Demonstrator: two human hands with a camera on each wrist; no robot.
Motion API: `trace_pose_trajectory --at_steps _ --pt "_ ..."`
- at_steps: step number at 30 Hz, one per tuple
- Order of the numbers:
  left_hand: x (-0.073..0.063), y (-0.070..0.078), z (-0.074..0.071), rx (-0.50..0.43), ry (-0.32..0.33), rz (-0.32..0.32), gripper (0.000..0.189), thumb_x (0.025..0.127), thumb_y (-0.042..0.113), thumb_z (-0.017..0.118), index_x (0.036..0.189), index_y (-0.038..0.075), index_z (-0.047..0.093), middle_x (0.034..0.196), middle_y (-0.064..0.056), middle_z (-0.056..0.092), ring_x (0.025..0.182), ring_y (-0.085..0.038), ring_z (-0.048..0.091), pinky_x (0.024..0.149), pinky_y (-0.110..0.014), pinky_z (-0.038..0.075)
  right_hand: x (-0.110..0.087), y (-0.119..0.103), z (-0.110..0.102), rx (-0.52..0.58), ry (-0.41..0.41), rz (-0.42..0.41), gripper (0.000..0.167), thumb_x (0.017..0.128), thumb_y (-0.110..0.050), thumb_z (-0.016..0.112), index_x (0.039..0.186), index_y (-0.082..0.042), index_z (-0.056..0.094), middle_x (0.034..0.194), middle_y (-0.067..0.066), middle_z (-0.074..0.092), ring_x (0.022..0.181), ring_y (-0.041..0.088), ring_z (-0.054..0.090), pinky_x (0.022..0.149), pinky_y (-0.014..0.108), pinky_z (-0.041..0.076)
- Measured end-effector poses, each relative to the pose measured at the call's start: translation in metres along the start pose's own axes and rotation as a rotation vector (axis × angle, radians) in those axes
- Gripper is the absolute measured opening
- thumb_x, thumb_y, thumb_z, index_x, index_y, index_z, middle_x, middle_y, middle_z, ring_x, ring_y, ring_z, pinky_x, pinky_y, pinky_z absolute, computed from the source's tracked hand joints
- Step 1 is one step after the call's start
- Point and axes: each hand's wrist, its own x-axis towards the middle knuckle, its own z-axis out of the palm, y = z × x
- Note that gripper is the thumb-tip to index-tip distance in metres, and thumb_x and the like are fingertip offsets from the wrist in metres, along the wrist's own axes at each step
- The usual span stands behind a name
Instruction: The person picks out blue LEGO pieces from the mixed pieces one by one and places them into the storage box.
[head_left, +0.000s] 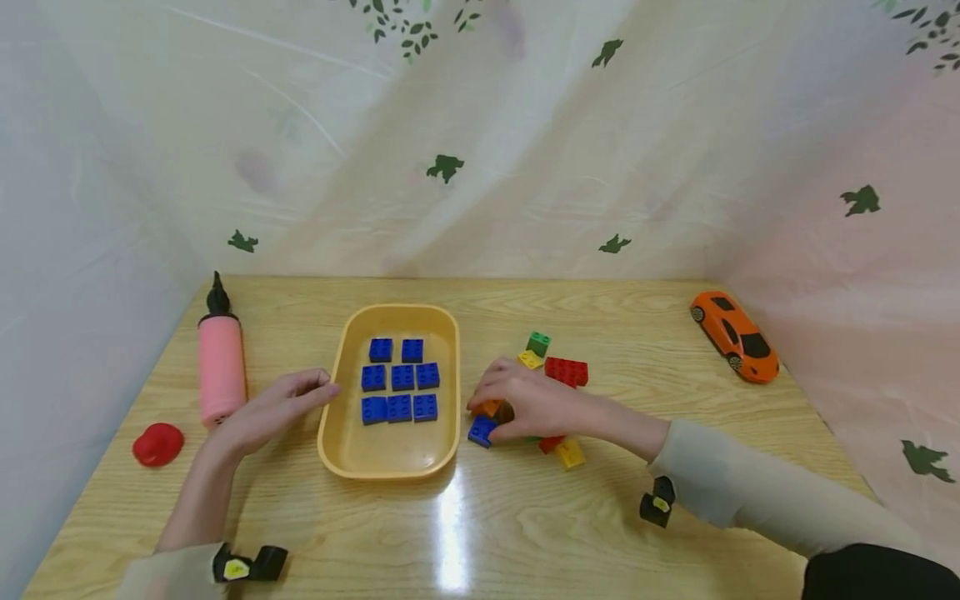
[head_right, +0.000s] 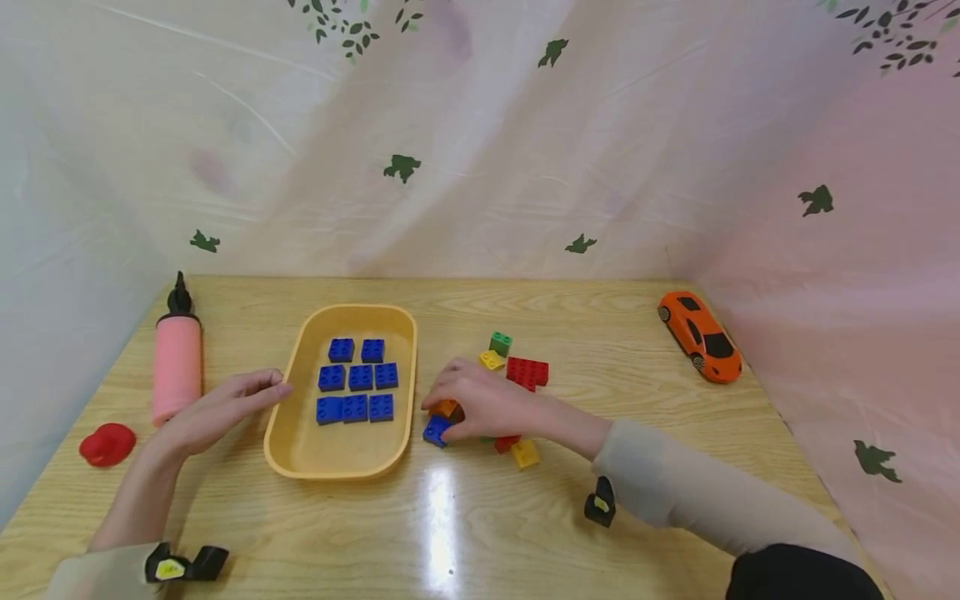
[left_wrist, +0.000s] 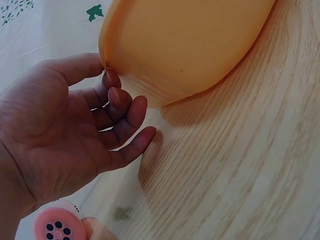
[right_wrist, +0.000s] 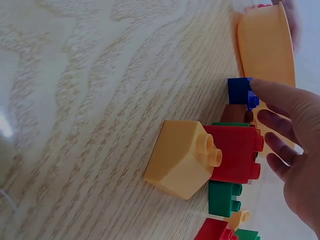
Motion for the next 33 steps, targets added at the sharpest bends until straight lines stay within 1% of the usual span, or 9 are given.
trace_pose_trajectory --at_steps 3,8,14,20,24,30,33 --pt "0.000 0.000 0.000 -0.004 0.000 0.002 0.034 0.108 0.033 0.052 0.098 0.000 0.054 0.087 -0.010 0.046 0.084 -0.021 0.044 0.070 -0.029 0.033 0.000 0.000 0.001 -0.038 -0.021 -0.016 0.041 0.088 -0.035 0.083 0.125 -0.021 0.073 0.122 -0.008 0.071 0.123 0.015 0.050 0.103 0.037 0.048" --pt "0.000 0.000 0.000 -0.002 0.001 0.004 0.035 0.108 0.033 0.052 0.097 0.000 0.053 0.086 -0.010 0.045 0.083 -0.021 0.044 0.070 -0.029 0.033 0.001 0.001 0.003 -0.087 -0.028 -0.061 0.036 0.088 -0.032 0.083 0.122 -0.022 0.075 0.123 -0.008 0.072 0.122 0.015 0.051 0.104 0.035 0.048" --pt "0.000 0.001 0.000 0.004 0.003 -0.002 0.035 0.108 0.034 0.052 0.098 0.000 0.053 0.088 -0.010 0.045 0.085 -0.020 0.044 0.070 -0.029 0.033 0.001 0.001 0.005 -0.107 -0.029 -0.088 0.033 0.089 -0.031 0.082 0.120 -0.022 0.076 0.120 -0.008 0.072 0.121 0.015 0.053 0.105 0.035 0.047" --pt "0.000 0.001 0.001 0.008 0.002 0.001 0.035 0.108 0.033 0.052 0.098 0.000 0.053 0.087 -0.009 0.044 0.083 -0.021 0.044 0.070 -0.030 0.033 0.001 0.002 0.007 -0.085 -0.012 -0.086 0.031 0.087 -0.033 0.083 0.116 -0.024 0.076 0.116 -0.011 0.072 0.120 0.013 0.052 0.105 0.035 0.047" --pt "0.000 0.001 0.001 0.006 0.003 0.006 0.035 0.108 0.033 0.052 0.098 0.000 0.053 0.087 -0.009 0.043 0.083 -0.021 0.044 0.069 -0.030 0.033 -0.001 0.002 0.006 -0.051 0.001 -0.080 0.031 0.087 -0.035 0.083 0.116 -0.024 0.076 0.114 -0.011 0.072 0.122 0.014 0.052 0.105 0.036 0.048" --pt "-0.001 0.001 0.001 0.002 0.005 0.005 0.035 0.108 0.034 0.052 0.098 0.000 0.053 0.086 -0.009 0.042 0.080 -0.022 0.043 0.068 -0.030 0.032 -0.006 -0.002 -0.006 0.011 0.032 -0.029 0.032 0.086 -0.035 0.084 0.115 -0.025 0.076 0.111 -0.011 0.070 0.120 0.013 0.051 0.101 0.033 0.051" --pt "-0.001 0.001 0.001 0.001 0.005 0.009 0.035 0.108 0.034 0.052 0.097 0.000 0.053 0.085 -0.009 0.042 0.080 -0.022 0.043 0.068 -0.030 0.032 -0.007 -0.004 -0.015 -0.002 0.070 -0.021 0.032 0.085 -0.035 0.085 0.113 -0.023 0.077 0.110 -0.009 0.068 0.117 0.013 0.052 0.098 0.033 0.052"
